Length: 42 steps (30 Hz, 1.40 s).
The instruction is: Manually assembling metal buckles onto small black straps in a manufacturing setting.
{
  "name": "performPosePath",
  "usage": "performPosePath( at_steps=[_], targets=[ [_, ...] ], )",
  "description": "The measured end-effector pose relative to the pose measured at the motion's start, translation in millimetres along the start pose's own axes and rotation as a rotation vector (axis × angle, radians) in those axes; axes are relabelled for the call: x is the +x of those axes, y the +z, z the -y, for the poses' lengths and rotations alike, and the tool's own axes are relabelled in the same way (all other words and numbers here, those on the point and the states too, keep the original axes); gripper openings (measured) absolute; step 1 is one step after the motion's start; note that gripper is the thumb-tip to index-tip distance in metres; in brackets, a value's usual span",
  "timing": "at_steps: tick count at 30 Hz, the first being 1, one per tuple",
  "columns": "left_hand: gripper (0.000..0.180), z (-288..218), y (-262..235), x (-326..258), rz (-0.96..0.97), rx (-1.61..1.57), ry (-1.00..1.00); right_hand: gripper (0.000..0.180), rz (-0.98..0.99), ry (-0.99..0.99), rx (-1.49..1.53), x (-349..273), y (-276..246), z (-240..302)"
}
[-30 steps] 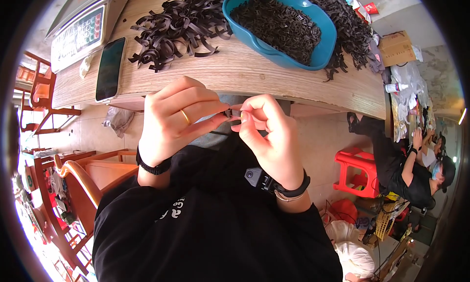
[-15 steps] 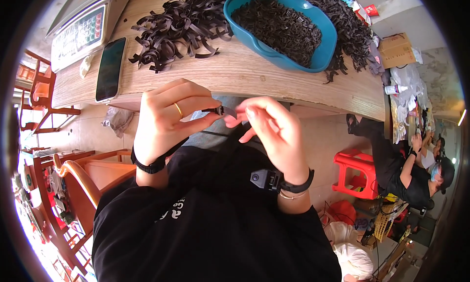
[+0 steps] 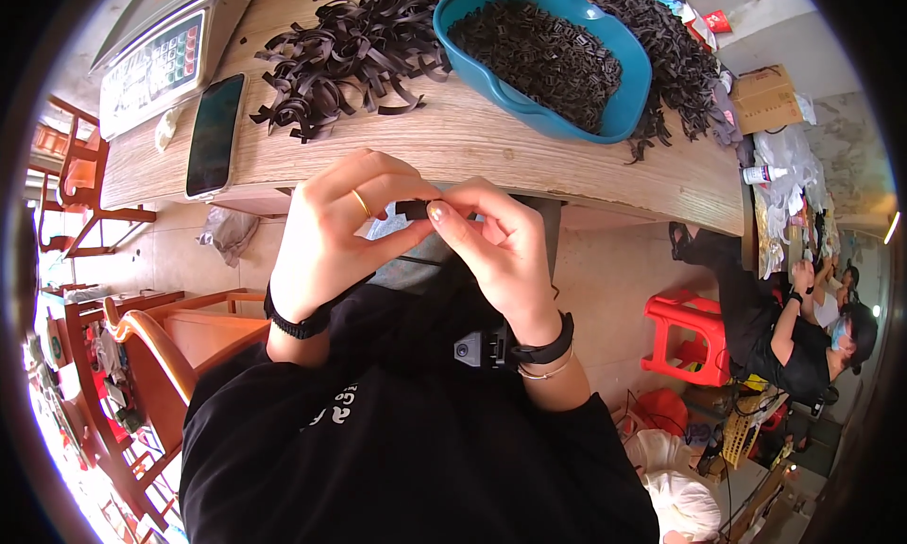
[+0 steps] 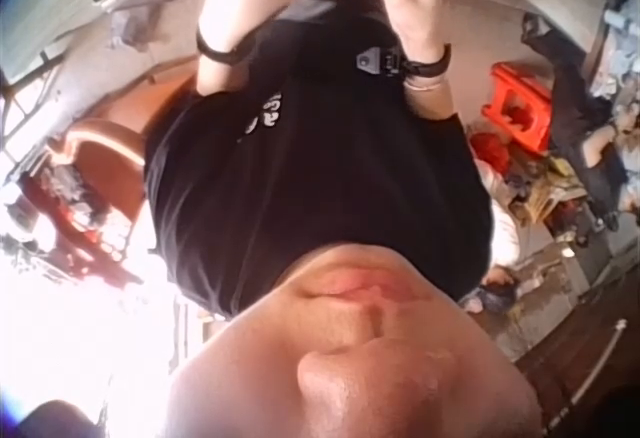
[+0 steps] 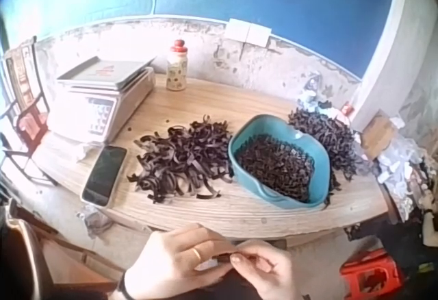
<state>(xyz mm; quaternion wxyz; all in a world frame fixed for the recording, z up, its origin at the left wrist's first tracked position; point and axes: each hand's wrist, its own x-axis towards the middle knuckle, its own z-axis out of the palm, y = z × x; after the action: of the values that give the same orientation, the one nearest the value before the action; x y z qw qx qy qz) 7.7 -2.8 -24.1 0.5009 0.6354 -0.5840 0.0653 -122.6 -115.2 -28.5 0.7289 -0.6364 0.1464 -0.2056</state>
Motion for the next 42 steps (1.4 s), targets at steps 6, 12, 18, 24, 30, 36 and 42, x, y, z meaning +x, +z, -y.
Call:
performPosePath(
  at_steps=[6, 12, 18, 24, 30, 36, 42],
  targets=[
    [0.016, 2.2, -4.2, -4.5, 0.078, -0.231, -0.219, 0.008, -0.053, -0.044, 0.003, -0.5, -5.2, 4.7],
    [0.013, 2.3, -5.4, -1.9, 0.133, -0.304, -0.288, 0.014, -0.103, -0.074, -0.007, 0.4, -3.4, 4.4],
    [0.013, -1.7, -8.2, 0.6, 0.151, -0.419, -0.292, 0.013, -0.066, -0.118, -0.069, -2.4, -5.9, 4.5],
    [0.013, 34.2, 6.6, -0.1, 0.015, -0.135, -0.302, 0.003, -0.397, -0.294, -0.248, 7.6, -47.2, 18.7],
    [0.019, 69.6, 23.1, 12.0, -0.114, 0.337, -0.078, 0.023, -0.675, -0.419, -0.861, 54.1, -147.9, 48.8],
    [0.018, 79.8, 45.1, 10.1, -0.029, 0.483, -0.056, 0.025, -0.47, -0.405, -1.099, 82.7, -135.5, 54.3],
    [0.005, 68.7, 45.7, 13.2, -0.032, 0.58, -0.116, 0.026, 0.161, -0.214, -1.192, 121.3, -98.8, 44.8]
  ],
)
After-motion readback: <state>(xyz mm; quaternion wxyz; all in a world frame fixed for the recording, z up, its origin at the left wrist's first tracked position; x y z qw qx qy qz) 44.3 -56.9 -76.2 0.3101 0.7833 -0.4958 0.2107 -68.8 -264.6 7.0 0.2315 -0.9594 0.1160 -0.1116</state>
